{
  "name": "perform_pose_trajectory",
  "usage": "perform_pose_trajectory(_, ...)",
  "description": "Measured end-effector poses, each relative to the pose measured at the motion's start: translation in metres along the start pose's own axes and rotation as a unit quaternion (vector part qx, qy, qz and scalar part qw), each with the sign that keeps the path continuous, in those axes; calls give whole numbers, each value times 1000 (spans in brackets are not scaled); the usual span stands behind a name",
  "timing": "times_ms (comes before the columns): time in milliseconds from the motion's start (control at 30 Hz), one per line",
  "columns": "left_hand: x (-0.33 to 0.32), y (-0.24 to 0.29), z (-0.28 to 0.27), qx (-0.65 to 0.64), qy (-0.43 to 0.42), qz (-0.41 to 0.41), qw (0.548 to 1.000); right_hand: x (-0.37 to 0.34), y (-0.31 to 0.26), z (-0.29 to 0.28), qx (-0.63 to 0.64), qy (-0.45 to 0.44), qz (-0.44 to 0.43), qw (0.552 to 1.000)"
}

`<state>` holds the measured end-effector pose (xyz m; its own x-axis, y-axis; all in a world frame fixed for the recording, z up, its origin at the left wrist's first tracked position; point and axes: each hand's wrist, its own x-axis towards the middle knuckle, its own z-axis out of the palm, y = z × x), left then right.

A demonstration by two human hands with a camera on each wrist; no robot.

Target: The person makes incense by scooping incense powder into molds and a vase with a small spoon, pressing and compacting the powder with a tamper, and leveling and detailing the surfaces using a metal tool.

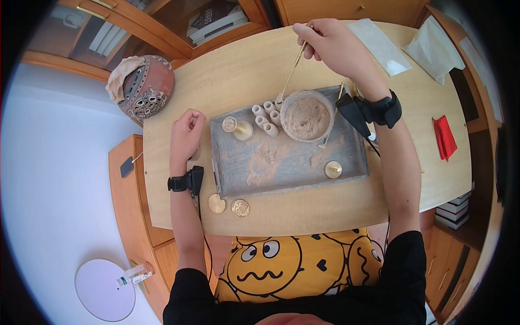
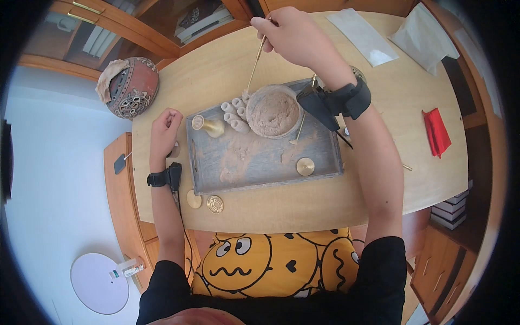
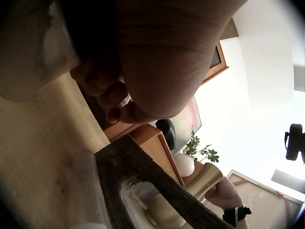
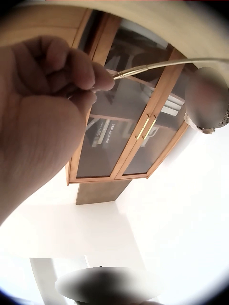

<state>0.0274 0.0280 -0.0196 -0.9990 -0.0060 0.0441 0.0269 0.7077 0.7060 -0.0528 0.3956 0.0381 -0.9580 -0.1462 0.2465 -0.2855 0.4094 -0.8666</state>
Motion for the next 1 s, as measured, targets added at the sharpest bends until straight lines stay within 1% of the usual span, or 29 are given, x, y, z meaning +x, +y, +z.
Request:
perform_pose_trajectory(67, 0, -1, 1, 2, -1, -1, 1000, -1, -3, 1, -22, 6, -5, 1000)
perform_pose_trajectory(133, 1, -3, 3, -5, 21, 31, 999, -2, -5, 3, -44, 11, -9, 999)
perform_pose_trajectory(167, 1, -3, 2, -5, 21, 31, 999, -3, -7, 4, -54, 15, -23, 998)
perform_pose_trajectory(233, 0, -3, 1, 6, 2, 6, 1000, -5, -10, 7, -64, 19, -36, 997)
perform_pose_trajectory(300, 0, -3, 0, 8, 2, 7, 1000, -9, -16, 10, -75, 48, -67, 994)
perform_pose_trajectory(333, 0, -3, 0, 9, 3, 8, 1000, -11, -20, 11, -75, 48, -68, 994)
perform_pose_trajectory(400, 0, -1, 0, 9, 3, 7, 1000, -15, -28, 11, -124, 79, -106, 983)
perform_pose_trajectory(500, 0, -1, 0, 10, 3, 9, 1000, -22, -37, 13, -145, 98, -133, 976)
perform_pose_trajectory(633, 1, -6, 1, 2, 3, 15, 1000, -26, -45, 9, -188, 92, -148, 967)
perform_pose_trajectory(700, 0, -4, 0, 1, 2, 12, 1000, -28, -56, 0, -143, 73, -122, 979)
perform_pose_trajectory(767, 0, -4, 1, 1, 1, 9, 1000, -28, -59, -9, -159, 63, -107, 979)
perform_pose_trajectory(833, 1, -2, 3, -8, 23, 29, 999, -27, -51, -15, -176, 54, -91, 979)
perform_pose_trajectory(900, 1, -3, 3, -6, 21, 28, 999, -23, -35, -16, -242, -5, -120, 963)
perform_pose_trajectory(933, 2, -3, 3, -5, 18, 27, 999, -21, -28, -14, -243, -3, -119, 963)
perform_pose_trajectory(1000, 0, 1, 3, -5, 20, 22, 1000, -16, -22, -9, -211, -89, -79, 970)
